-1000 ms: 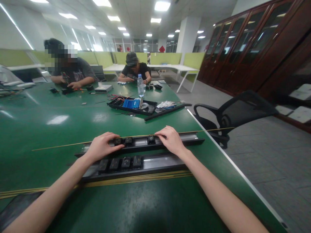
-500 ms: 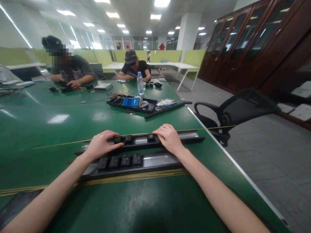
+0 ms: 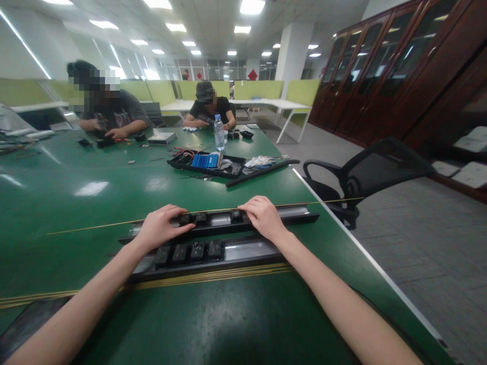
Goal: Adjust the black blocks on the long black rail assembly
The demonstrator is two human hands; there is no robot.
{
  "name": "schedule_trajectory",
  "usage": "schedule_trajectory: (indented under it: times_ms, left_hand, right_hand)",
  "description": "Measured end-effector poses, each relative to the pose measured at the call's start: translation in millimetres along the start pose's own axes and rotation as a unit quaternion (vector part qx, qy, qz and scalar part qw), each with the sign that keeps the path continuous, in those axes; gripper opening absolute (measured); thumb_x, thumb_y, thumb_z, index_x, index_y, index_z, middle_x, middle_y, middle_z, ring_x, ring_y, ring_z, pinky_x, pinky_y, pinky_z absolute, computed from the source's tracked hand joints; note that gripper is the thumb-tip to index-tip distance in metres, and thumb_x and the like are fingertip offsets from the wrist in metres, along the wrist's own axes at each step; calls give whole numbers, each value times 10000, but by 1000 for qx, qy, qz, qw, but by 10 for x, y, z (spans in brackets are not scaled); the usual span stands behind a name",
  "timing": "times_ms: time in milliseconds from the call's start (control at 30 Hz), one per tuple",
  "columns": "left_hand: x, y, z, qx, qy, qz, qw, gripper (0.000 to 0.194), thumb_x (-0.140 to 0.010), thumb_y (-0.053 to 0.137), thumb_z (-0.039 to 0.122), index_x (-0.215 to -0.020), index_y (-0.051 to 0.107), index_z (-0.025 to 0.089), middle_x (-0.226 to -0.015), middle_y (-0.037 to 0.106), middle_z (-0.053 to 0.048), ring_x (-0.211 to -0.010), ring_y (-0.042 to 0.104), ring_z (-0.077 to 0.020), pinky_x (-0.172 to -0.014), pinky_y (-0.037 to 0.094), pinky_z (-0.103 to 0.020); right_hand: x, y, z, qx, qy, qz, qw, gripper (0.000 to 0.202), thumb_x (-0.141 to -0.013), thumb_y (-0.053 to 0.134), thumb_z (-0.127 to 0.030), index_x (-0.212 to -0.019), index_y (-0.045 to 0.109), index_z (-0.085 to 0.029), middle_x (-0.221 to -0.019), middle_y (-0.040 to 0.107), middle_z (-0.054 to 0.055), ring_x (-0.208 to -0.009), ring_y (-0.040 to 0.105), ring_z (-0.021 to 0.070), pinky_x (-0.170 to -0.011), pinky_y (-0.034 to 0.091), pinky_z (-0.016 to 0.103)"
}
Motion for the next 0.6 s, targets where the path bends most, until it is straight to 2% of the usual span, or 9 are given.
schedule_trajectory:
  times_ms: [333,600]
  left_hand:
    - [-1,36,-21,-7,3,0,1000,523,-840,591,680,-1044,721,216,-1042,745,-77,-946,691,-253,-849,544,-353]
    - [-2,19,-5,-4,8,1,1000,517,-851,587,671,-1046,722,212,-1057,744,-80,-952,694,-249,-852,546,-352]
  right_hand:
    - [-2,-2,-7,5,0,-5,1000,319,-918,530,-79,-1073,759,-239,-991,779,57,-948,647,242,-894,479,429]
    - [2,12,-19,14,-8,-10,1000,281,-960,518,-133,-1083,753,-228,-990,776,70,-947,639,245,-867,475,429]
Point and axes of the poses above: each hand's wrist, its own x-axis away from the middle knuckle, its own y-axis out of the palm, z = x × y, the point moved 6 cm from there along -x, towards the middle knuckle
